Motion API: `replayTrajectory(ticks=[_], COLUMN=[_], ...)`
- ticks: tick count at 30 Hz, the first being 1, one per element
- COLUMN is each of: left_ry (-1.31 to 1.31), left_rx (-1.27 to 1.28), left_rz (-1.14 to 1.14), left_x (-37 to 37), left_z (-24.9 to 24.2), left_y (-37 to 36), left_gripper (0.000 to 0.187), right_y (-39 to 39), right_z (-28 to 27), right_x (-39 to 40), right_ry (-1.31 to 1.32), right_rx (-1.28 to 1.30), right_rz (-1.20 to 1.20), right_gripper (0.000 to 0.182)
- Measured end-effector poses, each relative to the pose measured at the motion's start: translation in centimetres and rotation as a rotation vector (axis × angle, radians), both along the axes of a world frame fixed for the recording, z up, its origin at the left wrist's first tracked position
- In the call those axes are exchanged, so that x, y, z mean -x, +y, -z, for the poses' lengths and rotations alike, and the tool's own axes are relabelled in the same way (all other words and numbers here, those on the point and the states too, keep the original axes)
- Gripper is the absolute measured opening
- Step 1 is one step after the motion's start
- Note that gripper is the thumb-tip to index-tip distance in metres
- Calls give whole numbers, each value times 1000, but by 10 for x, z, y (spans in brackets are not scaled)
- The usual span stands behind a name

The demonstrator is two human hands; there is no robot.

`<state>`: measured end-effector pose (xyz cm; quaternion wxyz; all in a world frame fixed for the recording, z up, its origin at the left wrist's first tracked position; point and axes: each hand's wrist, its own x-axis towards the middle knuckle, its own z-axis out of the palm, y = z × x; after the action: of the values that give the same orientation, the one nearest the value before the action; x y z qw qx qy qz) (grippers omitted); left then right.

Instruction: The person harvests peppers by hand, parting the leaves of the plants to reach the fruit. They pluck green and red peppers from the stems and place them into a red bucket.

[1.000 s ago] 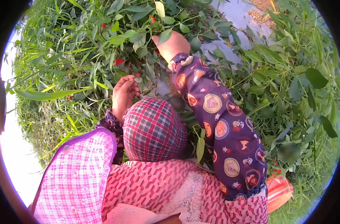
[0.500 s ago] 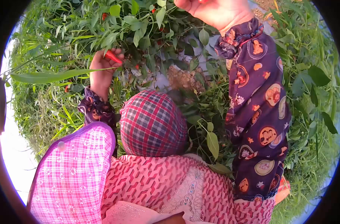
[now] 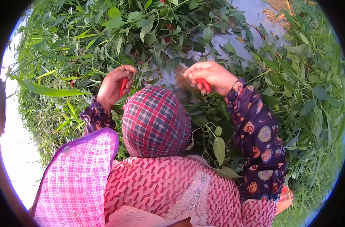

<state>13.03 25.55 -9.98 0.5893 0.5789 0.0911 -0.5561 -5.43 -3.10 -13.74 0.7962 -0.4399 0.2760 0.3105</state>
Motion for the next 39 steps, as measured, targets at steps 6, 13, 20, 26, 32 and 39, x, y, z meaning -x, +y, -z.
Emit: replayTrajectory(ticks=[6,13,20,26,32,39], left_ry=[-324,-1427,-798,-360,-161,-186], left_rx=[-593,-810,-325,26,65,47], left_rz=[-208,873,747,402,559,481], left_x=[44,2,-10,-41,-55,-39], left_z=[144,114,76,29,32,43], left_y=[49,-8,-55,-90,-86,-84], left_gripper=[28,30,38,30,21,29], right_y=[25,25,10,5,22,11], right_z=[43,55,46,26,15,-28], right_x=[31,35,29,-1,-62,-78], right_ry=[81,89,9,-151,-470,-260], right_rx=[165,236,165,238,571,505], right_rz=[-209,-197,5,201,177,-178], right_gripper=[16,18,22,26,42,25])
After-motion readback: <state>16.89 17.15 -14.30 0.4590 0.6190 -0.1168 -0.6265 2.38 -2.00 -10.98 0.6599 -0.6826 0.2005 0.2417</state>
